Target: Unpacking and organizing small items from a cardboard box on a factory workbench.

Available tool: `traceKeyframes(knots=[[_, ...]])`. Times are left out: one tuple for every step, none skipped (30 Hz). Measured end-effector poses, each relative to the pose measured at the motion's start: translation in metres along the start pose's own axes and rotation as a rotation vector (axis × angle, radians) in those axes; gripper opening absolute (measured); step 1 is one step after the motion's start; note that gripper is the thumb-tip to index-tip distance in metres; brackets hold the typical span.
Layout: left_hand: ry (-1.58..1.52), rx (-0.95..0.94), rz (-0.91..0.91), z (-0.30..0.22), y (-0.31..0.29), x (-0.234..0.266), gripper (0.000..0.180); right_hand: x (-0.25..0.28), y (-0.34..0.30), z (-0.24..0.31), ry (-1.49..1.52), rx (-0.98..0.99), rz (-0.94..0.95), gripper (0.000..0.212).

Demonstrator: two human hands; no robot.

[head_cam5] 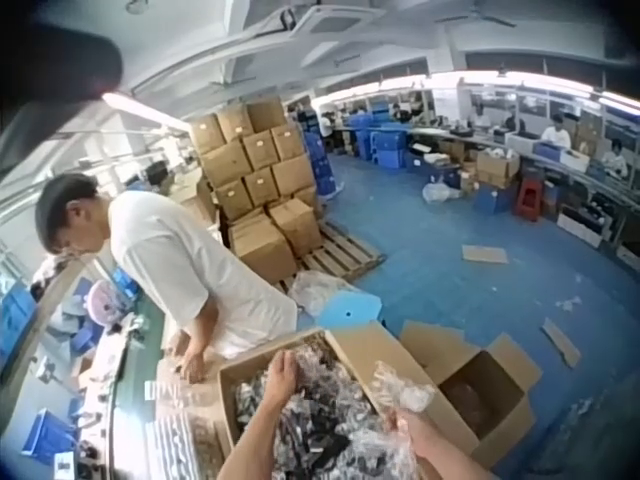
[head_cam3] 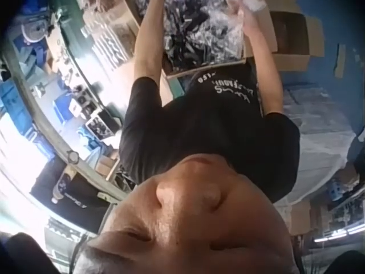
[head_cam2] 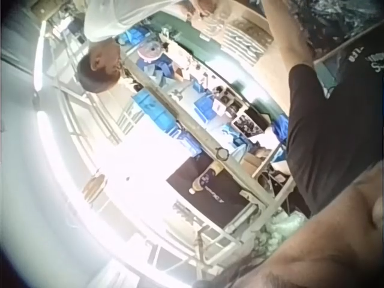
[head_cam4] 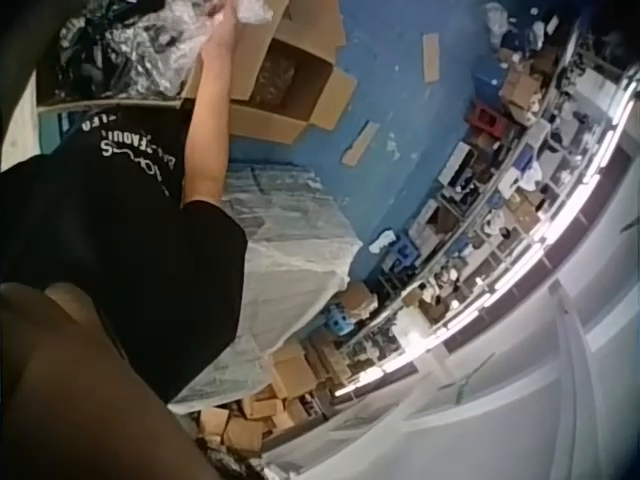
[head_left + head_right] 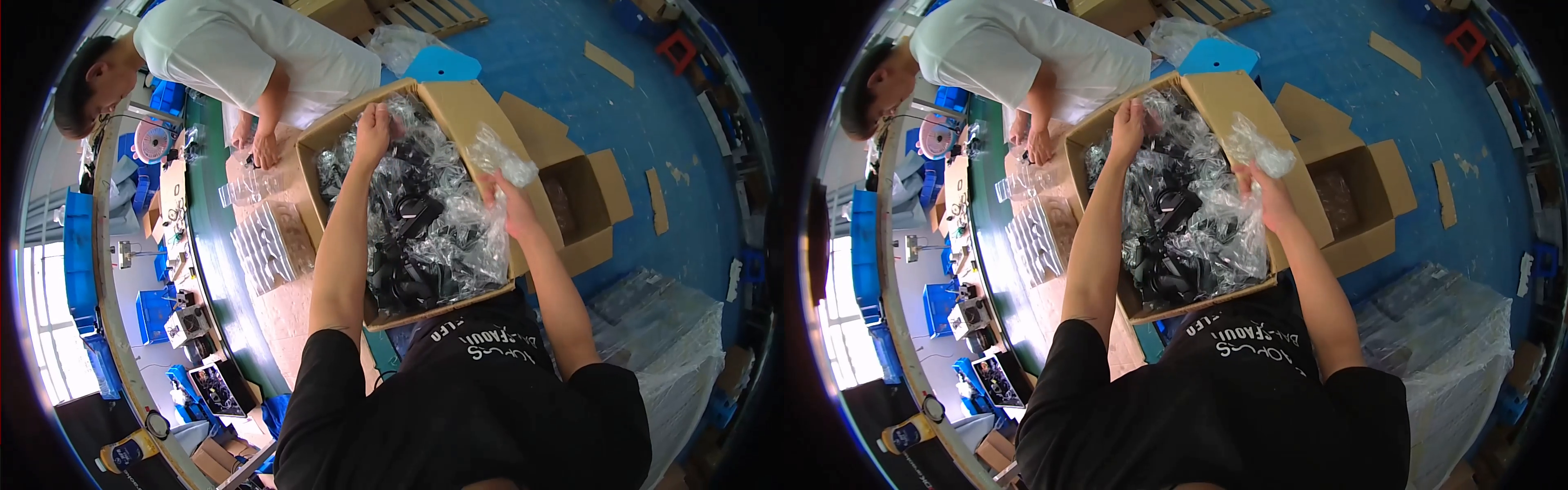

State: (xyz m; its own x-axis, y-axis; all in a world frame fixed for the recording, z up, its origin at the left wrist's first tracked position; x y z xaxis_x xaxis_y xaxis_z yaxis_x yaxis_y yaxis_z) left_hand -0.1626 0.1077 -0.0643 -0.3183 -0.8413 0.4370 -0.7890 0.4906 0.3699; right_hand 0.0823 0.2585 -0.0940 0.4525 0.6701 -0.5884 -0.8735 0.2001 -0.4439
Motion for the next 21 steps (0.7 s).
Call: traceKeyframes(knots=[[-0.190,0.096,-0.088,-0.010,-0.005,0.009,0.021,-0.011,0.005,-0.001,0.003,-0.002,0.000,0.030],[-0.384,0.189,-0.177,-0.016,-0.008,0.016,0.021,-0.025,0.010,0.002,-0.073,0.005,-0.037,0.035],[-0.577,0.282,-0.266,-0.020,-0.012,0.020,0.022,-0.036,0.017,0.003,-0.150,0.012,-0.074,0.041],[-0.578,0.280,-0.269,-0.024,-0.015,0.026,0.022,-0.045,0.027,-0.001,-0.123,-0.011,-0.071,0.045],[-0.820,0.348,-0.194,-0.027,-0.017,0.027,0.023,-0.050,0.038,-0.006,-0.096,-0.033,-0.068,0.048],[-1.059,0.410,-0.117,-0.030,-0.018,0.032,0.024,-0.057,0.050,-0.007,-0.099,-0.032,-0.062,0.048],[-1.300,0.472,-0.032,-0.032,-0.021,0.033,0.024,-0.063,0.061,-0.012,0.027,-0.113,0.017,0.049],[-1.541,0.533,0.061,-0.037,-0.024,0.031,0.025,-0.066,0.067,-0.018,0.154,-0.195,0.094,0.052],[-1.543,0.527,0.053,-0.033,-0.029,0.033,0.025,-0.065,0.069,-0.022,0.146,-0.198,0.099,0.052],[-1.637,0.518,0.041,-0.031,-0.034,0.034,0.024,-0.065,0.071,-0.022,0.122,-0.121,0.184,0.054],[-1.731,0.508,0.028,-0.024,-0.042,0.036,0.024,-0.068,0.071,-0.022,0.099,-0.045,0.269,0.056],[-1.827,0.498,0.016,-0.017,-0.049,0.037,0.023,-0.071,0.070,-0.022,0.075,0.031,0.352,0.058],[-1.923,0.485,0.005,-0.010,-0.055,0.038,0.022,-0.073,0.070,-0.022,0.051,0.108,0.435,0.061],[-1.931,0.479,-0.006,-0.003,-0.061,0.037,0.022,-0.076,0.064,-0.019,0.040,0.100,0.438,0.061],[-1.860,0.515,-0.115,0.009,-0.072,0.039,0.022,-0.085,0.051,-0.012,-0.099,0.208,0.382,0.058],[-1.789,0.553,-0.220,0.020,-0.083,0.039,0.021,-0.095,0.032,-0.001,-0.238,0.317,0.324,0.055],[-1.716,0.590,-0.325,0.030,-0.095,0.039,0.021,-0.105,0.015,0.009,-0.378,0.426,0.268,0.052],[-1.643,0.629,-0.414,0.037,-0.104,0.035,0.020,-0.111,0.003,0.020,-0.517,0.544,0.202,0.049],[-1.564,0.662,-0.510,0.044,-0.114,0.035,0.020,-0.117,0.001,0.023,-0.526,0.538,0.215,0.049],[-1.483,0.693,-0.608,0.050,-0.125,0.036,0.020,-0.122,-0.001,0.027,-0.739,0.613,0.163,0.043],[-1.401,0.727,-0.702,0.054,-0.136,0.036,0.019,-0.126,-0.004,0.030,-0.953,0.688,0.107,0.038]])
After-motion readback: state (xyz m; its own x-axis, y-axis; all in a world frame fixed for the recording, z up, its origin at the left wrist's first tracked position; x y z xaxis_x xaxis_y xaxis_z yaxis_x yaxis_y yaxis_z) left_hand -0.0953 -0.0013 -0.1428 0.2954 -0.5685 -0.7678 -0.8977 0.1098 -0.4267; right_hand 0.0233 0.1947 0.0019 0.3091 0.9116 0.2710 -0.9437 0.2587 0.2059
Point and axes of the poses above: each hand's wrist, its own y-axis towards the middle knuckle, its own x-axis out of the back of the hand, z = x × y, the point moved 4 cm from there along y, towards the middle knuckle, and after that the axes turned 5 degrees about -x, right-handed, at the moved point
